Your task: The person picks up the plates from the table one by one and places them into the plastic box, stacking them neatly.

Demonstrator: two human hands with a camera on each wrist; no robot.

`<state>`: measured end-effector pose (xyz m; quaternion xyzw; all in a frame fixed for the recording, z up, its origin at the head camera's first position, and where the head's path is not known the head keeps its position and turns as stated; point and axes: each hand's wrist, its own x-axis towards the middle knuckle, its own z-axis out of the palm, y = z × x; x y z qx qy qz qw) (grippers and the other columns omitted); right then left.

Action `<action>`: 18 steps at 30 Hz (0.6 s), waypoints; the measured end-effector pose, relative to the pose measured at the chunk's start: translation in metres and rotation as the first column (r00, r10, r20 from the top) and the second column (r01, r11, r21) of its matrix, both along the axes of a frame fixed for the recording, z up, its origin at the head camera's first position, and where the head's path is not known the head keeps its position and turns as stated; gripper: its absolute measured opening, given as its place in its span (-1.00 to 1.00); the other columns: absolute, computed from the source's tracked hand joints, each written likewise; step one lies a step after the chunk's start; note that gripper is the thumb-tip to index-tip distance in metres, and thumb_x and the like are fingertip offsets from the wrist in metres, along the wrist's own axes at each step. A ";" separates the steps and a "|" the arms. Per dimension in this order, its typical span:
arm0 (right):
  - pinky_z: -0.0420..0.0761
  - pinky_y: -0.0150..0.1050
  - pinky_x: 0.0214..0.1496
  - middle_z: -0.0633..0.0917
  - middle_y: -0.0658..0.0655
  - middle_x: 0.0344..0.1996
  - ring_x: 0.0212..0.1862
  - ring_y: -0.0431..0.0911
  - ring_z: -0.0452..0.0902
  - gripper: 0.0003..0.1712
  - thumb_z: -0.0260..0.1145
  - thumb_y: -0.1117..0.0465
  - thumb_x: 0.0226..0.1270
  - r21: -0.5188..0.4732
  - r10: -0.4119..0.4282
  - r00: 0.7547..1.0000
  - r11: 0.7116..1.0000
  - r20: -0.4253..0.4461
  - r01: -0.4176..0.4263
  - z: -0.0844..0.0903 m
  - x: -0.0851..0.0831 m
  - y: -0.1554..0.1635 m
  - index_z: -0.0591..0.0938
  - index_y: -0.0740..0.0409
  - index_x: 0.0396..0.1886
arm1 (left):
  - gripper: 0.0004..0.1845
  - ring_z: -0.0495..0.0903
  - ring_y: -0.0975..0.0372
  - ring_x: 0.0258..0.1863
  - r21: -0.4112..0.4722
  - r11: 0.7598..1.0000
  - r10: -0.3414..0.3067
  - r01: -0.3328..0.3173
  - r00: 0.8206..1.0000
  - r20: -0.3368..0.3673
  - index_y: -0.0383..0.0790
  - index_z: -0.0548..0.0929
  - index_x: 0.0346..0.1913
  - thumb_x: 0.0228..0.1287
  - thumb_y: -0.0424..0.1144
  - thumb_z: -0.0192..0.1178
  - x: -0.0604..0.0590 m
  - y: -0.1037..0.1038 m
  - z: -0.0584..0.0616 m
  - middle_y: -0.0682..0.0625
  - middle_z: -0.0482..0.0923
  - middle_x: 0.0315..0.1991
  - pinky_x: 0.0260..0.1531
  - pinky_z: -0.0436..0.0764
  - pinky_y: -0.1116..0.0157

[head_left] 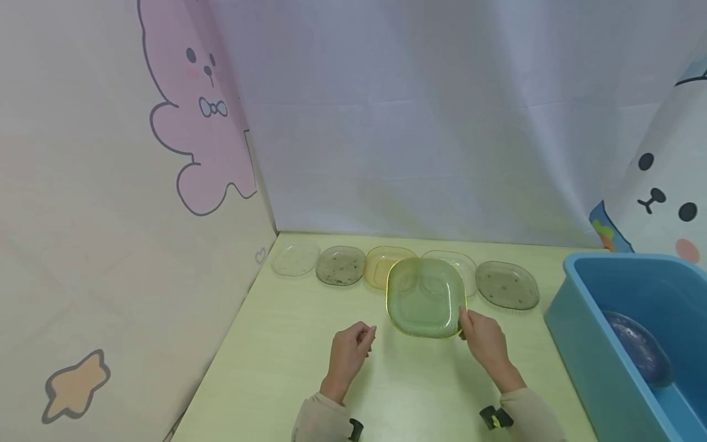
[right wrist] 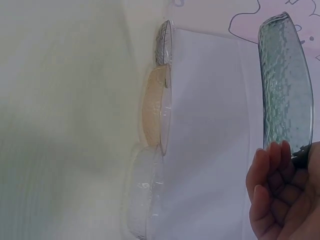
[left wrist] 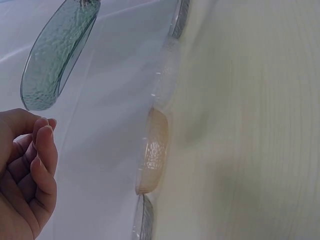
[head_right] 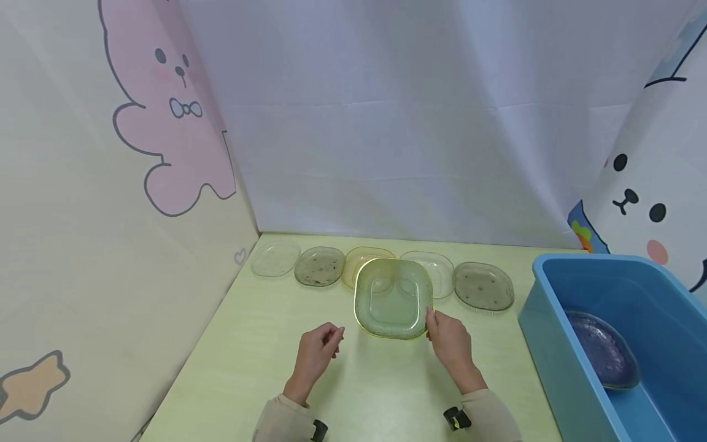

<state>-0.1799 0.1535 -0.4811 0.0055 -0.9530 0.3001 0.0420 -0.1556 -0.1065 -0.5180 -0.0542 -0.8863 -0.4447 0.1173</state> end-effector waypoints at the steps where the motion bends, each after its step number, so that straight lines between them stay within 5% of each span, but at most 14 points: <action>1: 0.32 -0.29 -0.58 0.60 0.03 -0.68 -0.61 -0.18 0.38 -0.49 -0.15 0.06 0.47 -0.005 -0.001 1.000 1.000 -0.003 0.001 0.002 -0.001 0.001 0.51 0.17 -0.61 | -0.75 0.34 0.52 -0.78 -0.005 1.000 0.000 0.000 1.000 -0.003 -0.17 0.60 -0.52 0.28 -0.16 0.12 0.000 0.000 0.000 0.11 0.49 -0.75 -0.74 0.36 0.52; 18: 0.30 -0.27 -0.60 0.62 0.14 -0.66 -0.64 -0.15 0.37 -0.38 -0.28 0.00 0.49 -0.015 -0.009 0.987 1.000 -0.160 0.007 0.057 -0.007 0.032 0.50 0.23 -0.62 | -0.81 0.37 0.52 -0.77 -0.002 1.000 0.013 -0.013 1.000 -0.001 -0.18 0.60 -0.52 0.22 -0.21 0.19 0.005 -0.003 -0.002 0.11 0.50 -0.72 -0.73 0.37 0.51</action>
